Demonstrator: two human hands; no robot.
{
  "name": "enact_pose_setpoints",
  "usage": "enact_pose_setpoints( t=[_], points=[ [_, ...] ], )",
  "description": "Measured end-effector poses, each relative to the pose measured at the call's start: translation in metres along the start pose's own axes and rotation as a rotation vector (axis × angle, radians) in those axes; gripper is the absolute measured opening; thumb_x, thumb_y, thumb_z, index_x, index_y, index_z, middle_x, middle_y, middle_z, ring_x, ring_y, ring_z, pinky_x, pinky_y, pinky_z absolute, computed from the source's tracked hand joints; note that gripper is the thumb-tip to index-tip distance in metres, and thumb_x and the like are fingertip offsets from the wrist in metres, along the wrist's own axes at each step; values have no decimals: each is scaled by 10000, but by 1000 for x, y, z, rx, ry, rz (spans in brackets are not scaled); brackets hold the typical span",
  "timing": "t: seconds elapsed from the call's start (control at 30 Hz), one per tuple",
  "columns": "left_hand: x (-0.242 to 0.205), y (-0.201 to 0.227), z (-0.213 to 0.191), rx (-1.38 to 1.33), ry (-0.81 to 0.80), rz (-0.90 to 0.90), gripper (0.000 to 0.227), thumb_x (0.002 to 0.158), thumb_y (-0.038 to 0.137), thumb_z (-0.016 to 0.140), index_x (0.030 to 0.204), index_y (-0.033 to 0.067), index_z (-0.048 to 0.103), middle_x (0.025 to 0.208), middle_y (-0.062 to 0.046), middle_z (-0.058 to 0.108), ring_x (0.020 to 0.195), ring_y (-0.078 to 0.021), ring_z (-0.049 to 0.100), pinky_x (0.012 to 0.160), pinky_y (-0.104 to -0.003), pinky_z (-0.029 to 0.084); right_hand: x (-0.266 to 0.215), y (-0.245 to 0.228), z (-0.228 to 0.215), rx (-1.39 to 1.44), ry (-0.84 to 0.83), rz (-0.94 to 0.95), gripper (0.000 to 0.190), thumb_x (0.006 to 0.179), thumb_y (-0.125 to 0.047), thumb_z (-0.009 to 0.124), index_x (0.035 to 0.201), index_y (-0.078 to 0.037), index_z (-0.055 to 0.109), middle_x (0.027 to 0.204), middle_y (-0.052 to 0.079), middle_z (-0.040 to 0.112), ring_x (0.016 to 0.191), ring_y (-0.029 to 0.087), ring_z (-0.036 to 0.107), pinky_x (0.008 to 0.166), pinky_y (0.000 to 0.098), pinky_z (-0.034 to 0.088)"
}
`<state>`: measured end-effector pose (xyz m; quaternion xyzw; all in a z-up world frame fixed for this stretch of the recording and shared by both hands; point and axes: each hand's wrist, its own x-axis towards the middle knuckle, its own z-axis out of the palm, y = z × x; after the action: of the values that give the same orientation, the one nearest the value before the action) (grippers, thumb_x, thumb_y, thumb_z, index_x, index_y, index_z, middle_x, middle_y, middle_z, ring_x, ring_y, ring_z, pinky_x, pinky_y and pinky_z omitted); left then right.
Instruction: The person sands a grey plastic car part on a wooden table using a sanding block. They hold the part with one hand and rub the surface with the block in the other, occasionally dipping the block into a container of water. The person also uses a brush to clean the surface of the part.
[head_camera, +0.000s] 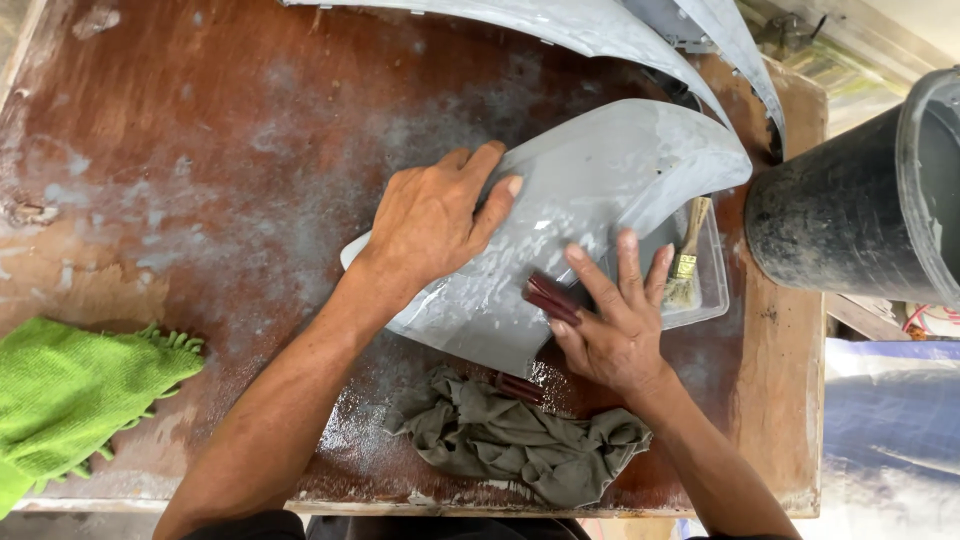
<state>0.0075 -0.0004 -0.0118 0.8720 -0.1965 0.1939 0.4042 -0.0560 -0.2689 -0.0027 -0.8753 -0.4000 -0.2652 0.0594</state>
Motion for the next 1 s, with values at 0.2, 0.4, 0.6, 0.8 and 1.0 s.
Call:
enact_pose_setpoints(
  t=[0.2, 0.4, 0.6, 0.8, 1.0],
  points=[
    [1, 3, -1, 13, 7, -1, 445, 1072, 429, 424, 1280, 84, 614, 788, -173, 636, 632, -442, 691, 561, -547, 549, -20, -37, 3, 61, -67, -38, 259, 1006, -473, 514, 1076, -383, 747, 1507, -95, 563, 1535, 305, 302, 1259, 620, 42],
    [1, 3, 2, 41, 32, -7, 440, 1077, 429, 433, 1275, 88, 629, 779, -162, 640, 633, -421, 696, 557, -529, 555, -3, 14, 6, -65, 22, 45, 345, 1056, -430, 474, 1125, -301, 787, 1560, 17, 526, 1551, 381, 186, 1250, 622, -6],
    [2, 6, -3, 21, 37, -16, 420, 1079, 412, 427, 1260, 97, 636, 774, -164, 648, 644, -436, 694, 564, -548, 553, 12, -26, 14, -56, -19, 49, 408, 1077, -433, 382, 1332, -347, 689, 1582, -25, 483, 1561, 356, 155, 1233, 640, -19],
    [2, 5, -1, 27, 48, -24, 417, 1080, 419, 430, 1254, 108, 645, 773, -155, 653, 633, -423, 696, 551, -539, 553, 15, -12, 15, -71, -1, 43, 371, 1069, -452, 418, 1263, -386, 727, 1597, -30, 466, 1559, 355, 149, 1236, 632, -23],
    [2, 5, -3, 20, 40, -21, 405, 1078, 401, 435, 1261, 106, 643, 794, -168, 656, 639, -435, 692, 566, -552, 554, 29, 14, 6, -114, 65, 147, 430, 1076, -413, 409, 1343, -277, 718, 1584, 65, 483, 1545, 399, 134, 1237, 601, -20]
  ],
)
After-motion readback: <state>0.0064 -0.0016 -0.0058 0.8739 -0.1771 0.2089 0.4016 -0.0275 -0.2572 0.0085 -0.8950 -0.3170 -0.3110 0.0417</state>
